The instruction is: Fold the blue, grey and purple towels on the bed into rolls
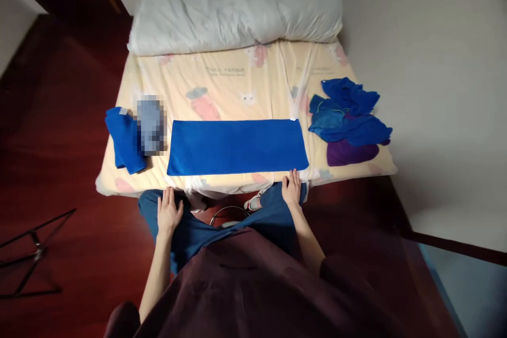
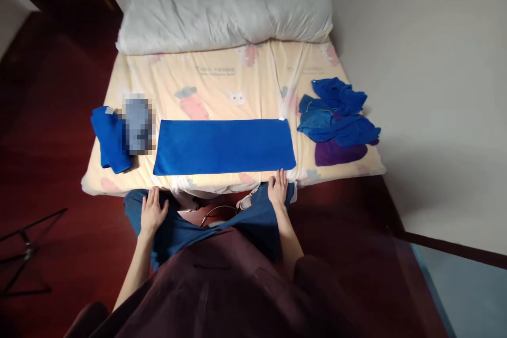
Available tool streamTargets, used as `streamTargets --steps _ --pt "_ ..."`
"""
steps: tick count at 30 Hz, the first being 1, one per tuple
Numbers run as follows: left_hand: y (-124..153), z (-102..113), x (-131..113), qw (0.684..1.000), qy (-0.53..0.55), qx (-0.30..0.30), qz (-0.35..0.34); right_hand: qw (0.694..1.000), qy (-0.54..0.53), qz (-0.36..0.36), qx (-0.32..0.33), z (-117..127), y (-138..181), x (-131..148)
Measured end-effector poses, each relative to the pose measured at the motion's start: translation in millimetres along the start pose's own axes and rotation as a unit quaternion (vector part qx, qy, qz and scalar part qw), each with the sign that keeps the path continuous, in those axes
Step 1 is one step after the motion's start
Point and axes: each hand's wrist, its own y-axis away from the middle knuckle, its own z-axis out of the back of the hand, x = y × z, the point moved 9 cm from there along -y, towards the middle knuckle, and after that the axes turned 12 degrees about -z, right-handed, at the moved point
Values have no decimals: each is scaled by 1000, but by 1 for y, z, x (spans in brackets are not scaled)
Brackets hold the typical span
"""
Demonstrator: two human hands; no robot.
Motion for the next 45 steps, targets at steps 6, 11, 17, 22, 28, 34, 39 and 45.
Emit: streamTargets --steps 6,11,17,22,28,34,39,45 --pt "29 31 -2 990 -10 -98 101 963 -252 -92 -13 -10 66 14" --pt "56 33 5 984 -5 -105 146 791 -536 -215 203 -89 133 58" --pt "56 29 4 986 -15 -95 136 644 -652 -247 316 -113 138 119" --pt "54 31 0 985 -30 -102 138 549 -700 -271 367 -122 126 152" --pt "54 32 0 984 -26 -98 149 540 -704 -301 350 -135 110 164" --pt "53 31 0 983 -26 -102 149 515 -709 -326 355 -146 95 183" --pt "53 31 0 984 -32 -102 144 513 -718 -358 305 -152 90 186" --pt "53 31 1 983 -39 -103 146 446 -754 -399 271 -155 98 180"
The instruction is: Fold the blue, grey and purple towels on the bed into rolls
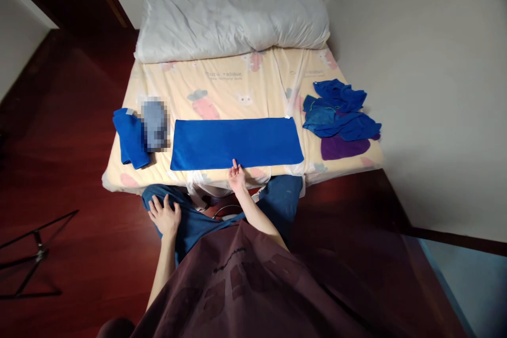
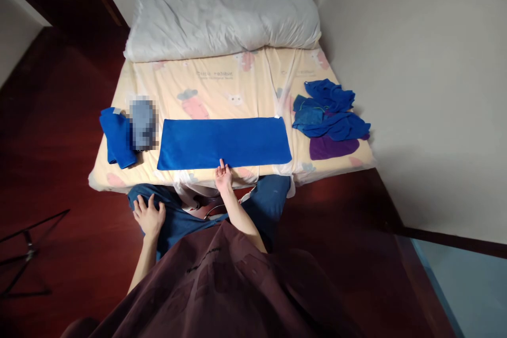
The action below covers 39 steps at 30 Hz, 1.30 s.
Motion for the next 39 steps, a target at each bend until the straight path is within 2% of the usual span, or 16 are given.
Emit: streamTargets --steps 8,10,12,14,16,19,21,23,26,30,36,39 --pt "-1 1 -3 999 -33 20 12 999 -35 -29 4 -3 0 -6" --pt "-11 5 -4 999 -42 27 14 999 -34 -32 9 -2 0 -7" --pt "-34 3 -15 998 -17 66 -8 999 -25 -32 3 0 -1 -7" --pt "-69 -6 -43 987 33 143 -58 1000 -14 -26 -3 1 -2 -6" --pt "-111 -17 -86 968 57 217 -117 1000 -5 -23 -11 2 -2 -5" --pt "-183 -31 -172 939 21 253 -232 999 21 -22 -29 5 -2 -5" --pt "-229 -47 -229 925 12 263 -276 998 43 -25 -37 6 -1 -4" --pt "-269 -69 -276 916 -8 275 -291 997 58 -34 -32 6 0 -5" --pt "-307 -109 -324 899 -36 323 -294 997 61 -45 -23 7 1 -7" --pt "-328 -152 -352 882 -46 367 -292 994 87 -50 -40 11 -1 -6" --pt "-349 -188 -355 889 -6 357 -285 991 79 -86 -69 15 -3 -10" --pt "-350 -208 -353 863 65 432 -255 990 73 -87 -80 15 -1 -9"
